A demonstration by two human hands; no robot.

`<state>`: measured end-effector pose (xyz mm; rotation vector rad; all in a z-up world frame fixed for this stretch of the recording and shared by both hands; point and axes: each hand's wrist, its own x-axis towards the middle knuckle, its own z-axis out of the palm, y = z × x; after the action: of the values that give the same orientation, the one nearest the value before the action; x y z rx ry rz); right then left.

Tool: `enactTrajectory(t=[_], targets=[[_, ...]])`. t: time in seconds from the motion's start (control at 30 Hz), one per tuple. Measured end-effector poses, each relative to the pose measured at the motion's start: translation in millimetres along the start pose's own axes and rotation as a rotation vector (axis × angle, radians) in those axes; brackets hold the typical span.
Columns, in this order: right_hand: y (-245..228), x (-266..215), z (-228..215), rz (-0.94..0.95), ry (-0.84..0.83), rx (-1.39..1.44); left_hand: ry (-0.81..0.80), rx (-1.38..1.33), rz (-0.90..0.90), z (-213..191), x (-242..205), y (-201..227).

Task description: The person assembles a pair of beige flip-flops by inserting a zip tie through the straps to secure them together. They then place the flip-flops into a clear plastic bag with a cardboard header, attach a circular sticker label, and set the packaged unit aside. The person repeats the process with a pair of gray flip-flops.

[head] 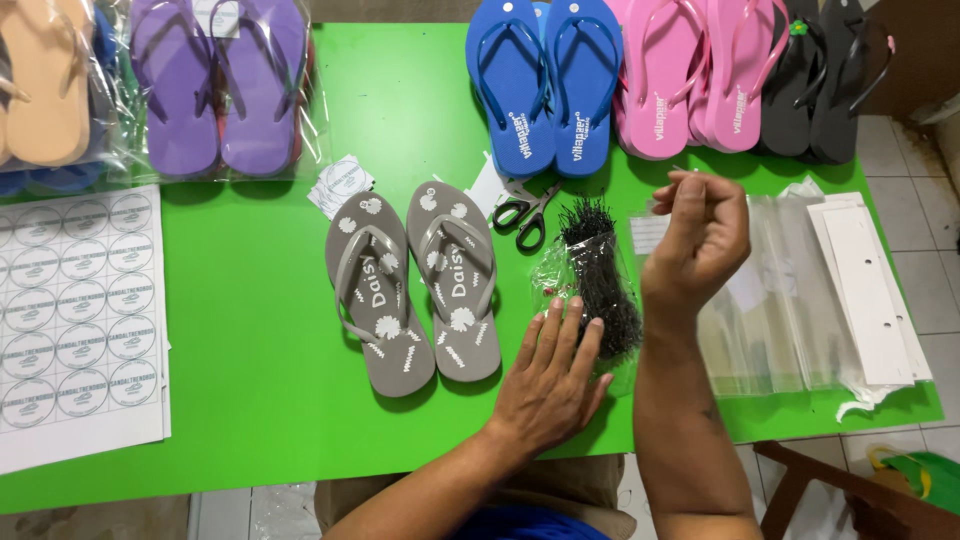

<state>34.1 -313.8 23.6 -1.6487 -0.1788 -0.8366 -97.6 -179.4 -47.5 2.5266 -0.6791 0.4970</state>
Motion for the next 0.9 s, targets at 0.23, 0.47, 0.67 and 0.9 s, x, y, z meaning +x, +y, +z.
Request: enactTrajectory(t=[0.23, 0.47, 0.67, 0.9], targets=[[36, 25, 2, 0.066, -0.291, -0.420, -0.046, 0.030, -0.002, 5, 12, 5], [64, 9, 2, -0.013, -0.404, -0.737, -0.089, 0.008, -0.014, 6, 11, 4], [73, 5, 3, 0.002, -0.446, -0.816, -0.090, -0.004, -0.026, 7, 10, 4], [72, 5, 0, 0.197, -0.387, -0.518, -0.096, -0.016, -0.033, 8, 9, 3]])
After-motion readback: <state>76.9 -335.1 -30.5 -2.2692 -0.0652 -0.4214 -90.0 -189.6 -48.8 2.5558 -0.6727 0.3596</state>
